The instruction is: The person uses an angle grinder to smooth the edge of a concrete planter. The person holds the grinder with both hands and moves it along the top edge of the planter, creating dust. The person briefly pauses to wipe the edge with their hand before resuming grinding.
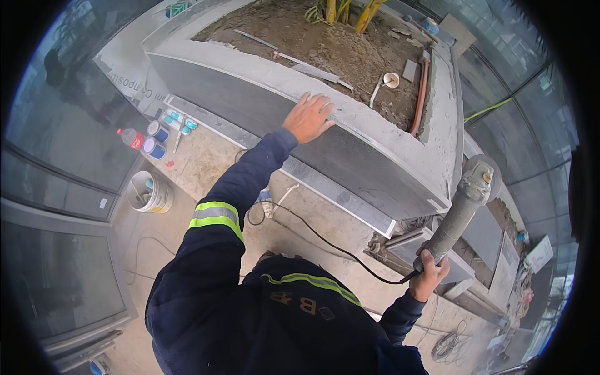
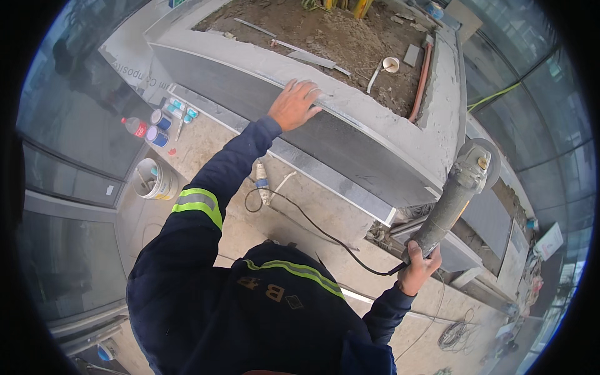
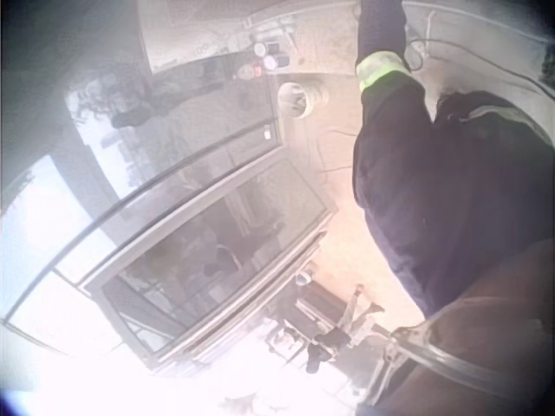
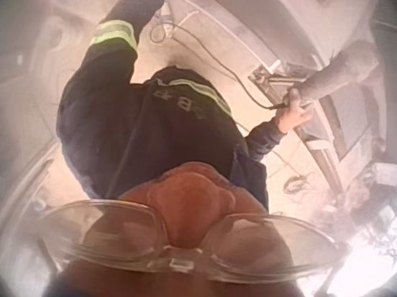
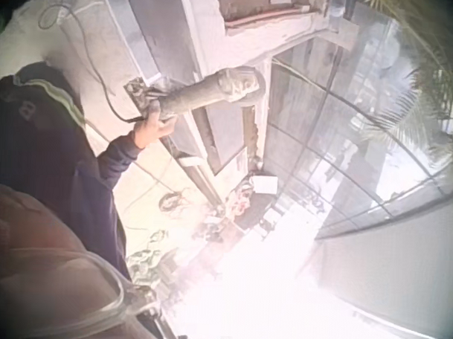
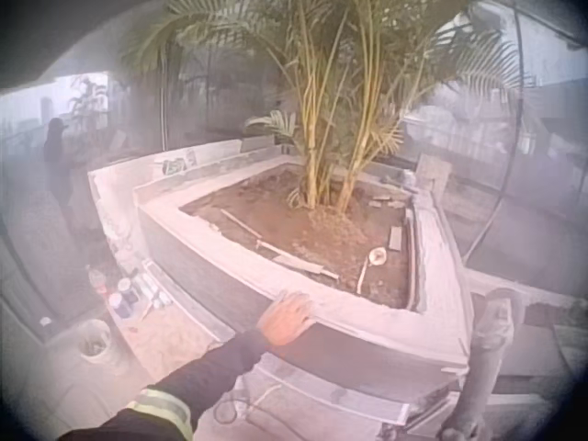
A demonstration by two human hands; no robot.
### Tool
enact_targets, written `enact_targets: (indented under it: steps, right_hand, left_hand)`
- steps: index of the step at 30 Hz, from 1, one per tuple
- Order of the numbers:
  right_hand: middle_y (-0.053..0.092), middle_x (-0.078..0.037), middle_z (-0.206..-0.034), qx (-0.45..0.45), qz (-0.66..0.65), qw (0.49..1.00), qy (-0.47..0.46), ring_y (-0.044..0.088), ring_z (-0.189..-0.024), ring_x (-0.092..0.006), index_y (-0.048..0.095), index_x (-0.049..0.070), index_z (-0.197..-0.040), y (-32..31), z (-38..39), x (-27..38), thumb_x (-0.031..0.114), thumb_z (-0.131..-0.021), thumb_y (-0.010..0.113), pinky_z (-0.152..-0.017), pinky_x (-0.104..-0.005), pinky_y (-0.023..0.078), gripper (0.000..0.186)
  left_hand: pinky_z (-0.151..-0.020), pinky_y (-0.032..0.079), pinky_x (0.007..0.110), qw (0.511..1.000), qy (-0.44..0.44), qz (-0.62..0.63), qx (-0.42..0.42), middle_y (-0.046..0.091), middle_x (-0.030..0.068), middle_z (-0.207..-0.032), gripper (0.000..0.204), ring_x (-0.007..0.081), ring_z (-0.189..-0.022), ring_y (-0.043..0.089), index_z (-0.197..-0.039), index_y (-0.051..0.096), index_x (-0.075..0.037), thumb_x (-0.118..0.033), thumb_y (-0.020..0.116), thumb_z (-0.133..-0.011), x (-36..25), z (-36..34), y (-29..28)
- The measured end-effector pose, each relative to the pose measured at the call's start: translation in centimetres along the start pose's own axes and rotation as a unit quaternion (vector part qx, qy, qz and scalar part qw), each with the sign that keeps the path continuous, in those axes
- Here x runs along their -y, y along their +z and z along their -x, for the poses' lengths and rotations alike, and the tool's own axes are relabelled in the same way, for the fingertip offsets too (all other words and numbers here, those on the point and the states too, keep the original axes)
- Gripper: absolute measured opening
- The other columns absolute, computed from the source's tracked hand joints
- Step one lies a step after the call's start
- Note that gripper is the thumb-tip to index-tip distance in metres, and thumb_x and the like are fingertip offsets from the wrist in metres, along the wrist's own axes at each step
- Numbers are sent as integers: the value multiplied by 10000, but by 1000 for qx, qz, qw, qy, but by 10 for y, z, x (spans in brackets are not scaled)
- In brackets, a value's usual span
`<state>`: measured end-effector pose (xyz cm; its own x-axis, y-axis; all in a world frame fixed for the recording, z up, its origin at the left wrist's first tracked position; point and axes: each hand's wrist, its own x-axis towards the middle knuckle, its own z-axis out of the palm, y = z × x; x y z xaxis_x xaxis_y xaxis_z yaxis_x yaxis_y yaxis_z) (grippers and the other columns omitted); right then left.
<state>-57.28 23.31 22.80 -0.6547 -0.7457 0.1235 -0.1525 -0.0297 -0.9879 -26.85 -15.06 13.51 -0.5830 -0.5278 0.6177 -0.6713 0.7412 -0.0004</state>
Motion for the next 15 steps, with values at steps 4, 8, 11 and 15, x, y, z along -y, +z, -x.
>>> enact_targets:
  steps: [4,8,11,15]
  right_hand:
    - [668,-98,-861,-122,31,992,26,597,-745,-159,667,-46,-1021,-17,62,6,246,-803,770,-692,-304,447,379]
    - [658,-92,-840,-205,73,975,56,591,-740,-162,671,-49,-1016,-14,118,18,270,-799,765,-691,-308,445,397]
    - [652,-76,-840,-236,110,964,56,581,-741,-149,674,-50,-1015,-7,145,25,266,-797,763,-686,-303,445,394]
    - [648,-53,-845,-259,111,959,41,572,-744,-129,678,-49,-1020,10,157,41,254,-792,766,-673,-289,446,389]
  left_hand:
    - [-1094,417,475,982,-14,85,167,626,129,-1271,446,322,-1243,566,-1332,644,-47,-380,623,-1036,16,-7,35]
    - [-1010,447,474,991,10,102,89,640,135,-1138,435,331,-1134,594,-1274,679,-38,-383,658,-1009,20,-2,43]
    - [-943,474,467,988,-6,130,78,638,128,-1031,392,320,-1058,604,-1157,733,-31,-378,691,-979,28,-2,54]
    - [-898,480,465,986,-29,155,50,639,144,-982,284,349,-1007,599,-1024,759,-12,-278,758,-924,22,-6,56]
